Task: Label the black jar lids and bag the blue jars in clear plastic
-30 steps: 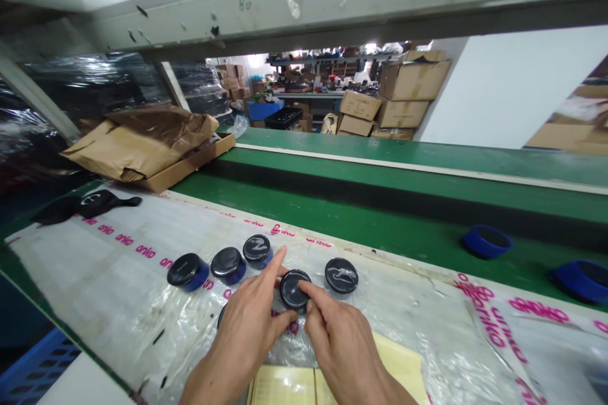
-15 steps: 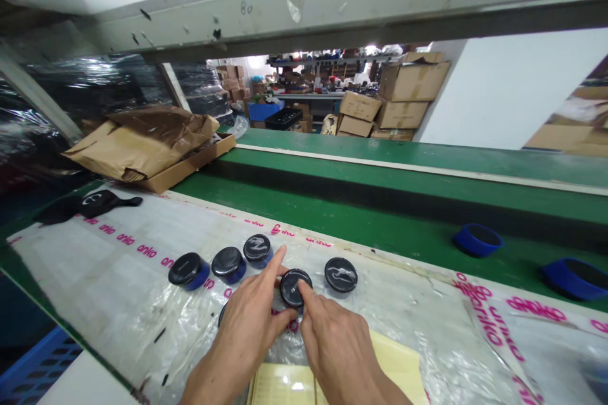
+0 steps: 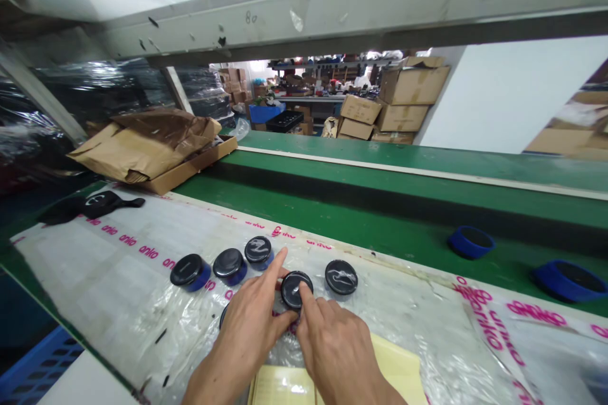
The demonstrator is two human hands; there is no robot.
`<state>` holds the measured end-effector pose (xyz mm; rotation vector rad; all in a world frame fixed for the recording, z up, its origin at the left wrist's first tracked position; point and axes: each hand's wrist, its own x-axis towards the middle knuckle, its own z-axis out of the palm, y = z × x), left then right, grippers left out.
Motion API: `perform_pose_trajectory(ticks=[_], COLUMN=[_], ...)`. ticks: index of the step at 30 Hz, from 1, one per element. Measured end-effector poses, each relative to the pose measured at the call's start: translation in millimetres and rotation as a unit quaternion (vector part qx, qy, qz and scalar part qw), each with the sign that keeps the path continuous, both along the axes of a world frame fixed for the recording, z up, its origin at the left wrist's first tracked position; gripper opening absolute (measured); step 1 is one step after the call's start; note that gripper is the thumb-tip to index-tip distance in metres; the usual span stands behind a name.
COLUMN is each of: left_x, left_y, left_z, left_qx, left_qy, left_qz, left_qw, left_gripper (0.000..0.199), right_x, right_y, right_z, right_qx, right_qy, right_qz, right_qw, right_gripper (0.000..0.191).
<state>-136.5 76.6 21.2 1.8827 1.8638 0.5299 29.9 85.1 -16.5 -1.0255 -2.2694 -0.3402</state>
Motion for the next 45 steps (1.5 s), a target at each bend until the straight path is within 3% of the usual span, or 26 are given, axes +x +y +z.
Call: perform_pose_trajectory(ticks=[6, 12, 16, 19, 25, 31, 37, 45], left_x=[-0.5, -0.7, -0.9, -0.9, -0.3, 1.2, -4.1, -28.5], left_y=[-0.6, -1.4, -2.3, -2.7, -2.4, -1.3, -12.4, -45.4], left_z=[0.1, -2.2, -2.8, -2.2, -0.7, -1.1, -2.8, -13.7], left_qx=[0.009, 0.026, 0.03, 0.028, 0.013, 0.022, 0.108, 0.198], left_qy=[0.0, 0.005, 0.005, 0.006, 0.011, 0.012, 0.022, 0.01], left_qz=[0.003, -0.002, 0.002, 0.004, 0.009, 0.004, -0.009, 0.072], left_qw=[1.0, 1.0, 1.0, 1.0, 1.0, 1.0, 0.994, 0.978], left_gripper=[0.099, 0.098, 0.099, 0.1, 0.098, 0.1, 0.113, 0.093], right_x=[-3.6, 0.1, 3.5, 2.4, -1.3, 4.7, 7.9, 4.0], right_y=[0.4, -2.0, -3.6, -2.2, 2.4, 5.6, 6.4, 1.0], right_z=[1.7, 5.8, 13.2, 13.6, 6.2, 11.4, 15.9, 12.9], right_qx=[0.041, 0.024, -0.004, -0.003, 0.022, 0.011, -0.011, -0.011], right_qy=[-0.03, 0.009, 0.057, 0.039, 0.027, 0.033, 0.033, 0.028], right_qz=[-0.023, -0.027, 0.04, 0.073, 0.044, 0.012, 0.05, 0.065], right_qw=[0.998, 0.999, 0.998, 0.997, 0.998, 0.999, 0.998, 0.997], right_gripper=[0.037, 0.034, 0.032, 0.035, 0.036, 0.037, 0.044, 0.047])
